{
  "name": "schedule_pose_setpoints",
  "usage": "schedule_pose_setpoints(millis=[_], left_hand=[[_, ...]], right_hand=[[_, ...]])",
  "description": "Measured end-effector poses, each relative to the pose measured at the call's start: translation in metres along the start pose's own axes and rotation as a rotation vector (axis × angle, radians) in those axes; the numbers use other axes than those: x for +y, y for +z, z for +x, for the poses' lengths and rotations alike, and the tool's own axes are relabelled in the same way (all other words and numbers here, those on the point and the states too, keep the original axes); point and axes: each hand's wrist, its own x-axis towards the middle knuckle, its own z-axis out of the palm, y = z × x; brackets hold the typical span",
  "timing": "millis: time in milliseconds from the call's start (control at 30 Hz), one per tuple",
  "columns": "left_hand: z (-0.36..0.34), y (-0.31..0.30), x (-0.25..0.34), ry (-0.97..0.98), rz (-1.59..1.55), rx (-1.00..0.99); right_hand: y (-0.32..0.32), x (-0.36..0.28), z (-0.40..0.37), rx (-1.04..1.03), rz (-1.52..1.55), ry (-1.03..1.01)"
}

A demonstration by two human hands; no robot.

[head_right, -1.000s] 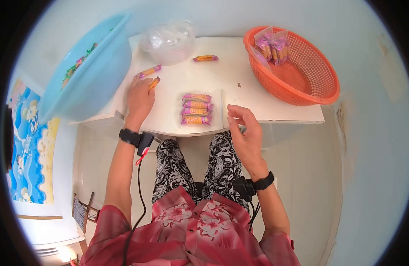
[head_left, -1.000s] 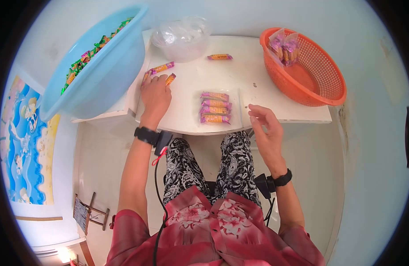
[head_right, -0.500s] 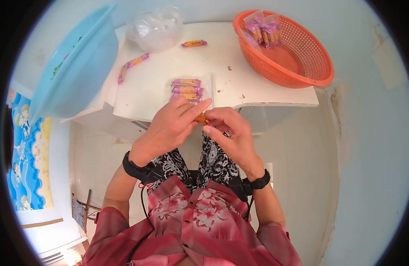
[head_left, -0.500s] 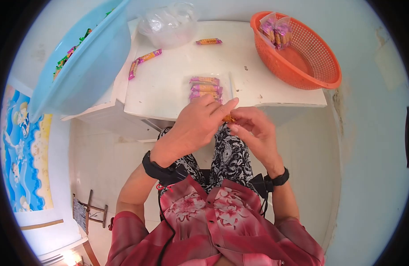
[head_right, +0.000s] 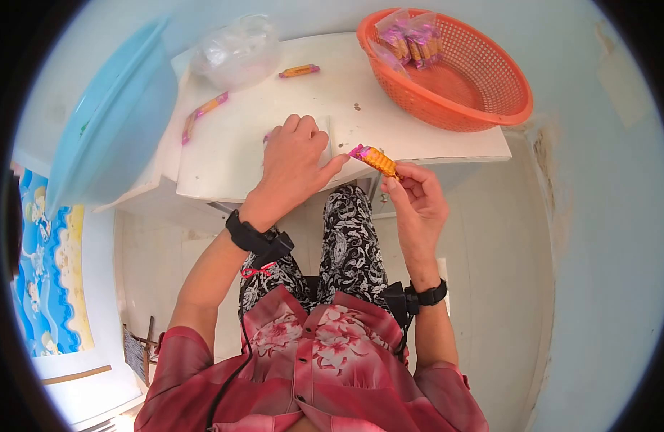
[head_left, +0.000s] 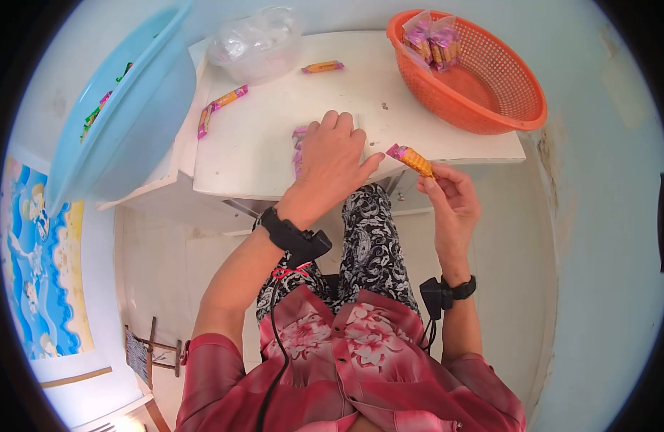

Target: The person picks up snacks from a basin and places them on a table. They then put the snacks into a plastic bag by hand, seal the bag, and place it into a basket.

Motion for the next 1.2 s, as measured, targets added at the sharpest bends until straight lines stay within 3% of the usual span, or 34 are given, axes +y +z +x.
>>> schedule_pose_setpoints(millis=[233, 333, 433, 833, 1033, 1133, 1200], left_hand=[[0.000, 0.021, -0.009, 0.026, 0.011, -0.031], [-0.003, 0.011, -0.009, -0.095, -0.098, -0.058], [-0.010, 0.002, -0.009, -0.207, -0.221, -0.019], [-0.027, -0.013, 0.009, -0.184, -0.329, 0.200], [-0.035, -0.008, 0.019, -0.154, -0.308, 0.192], [-0.037, -0.018, 0.014, -0.105, -0.354, 0.349], [-0.049, -0.027, -0.003, -0.251, -0.412, 0.350]], right_hand=[[-0.004, 0.000, -0.001, -0.012, -0.003, 0.010], [-0.001, 0.001, 0.001, -0.036, 0.024, 0.014], [0.006, 0.000, 0.003, -0.048, 0.064, -0.006], [0.044, 0.003, 0.005, -0.155, -0.091, -0.113], [0.061, 0.021, 0.002, -0.266, 0.157, 0.142], [0.056, 0.026, 0.007, -0.266, 0.153, 0.226], [0.055, 0.023, 0.007, -0.277, 0.120, 0.230]])
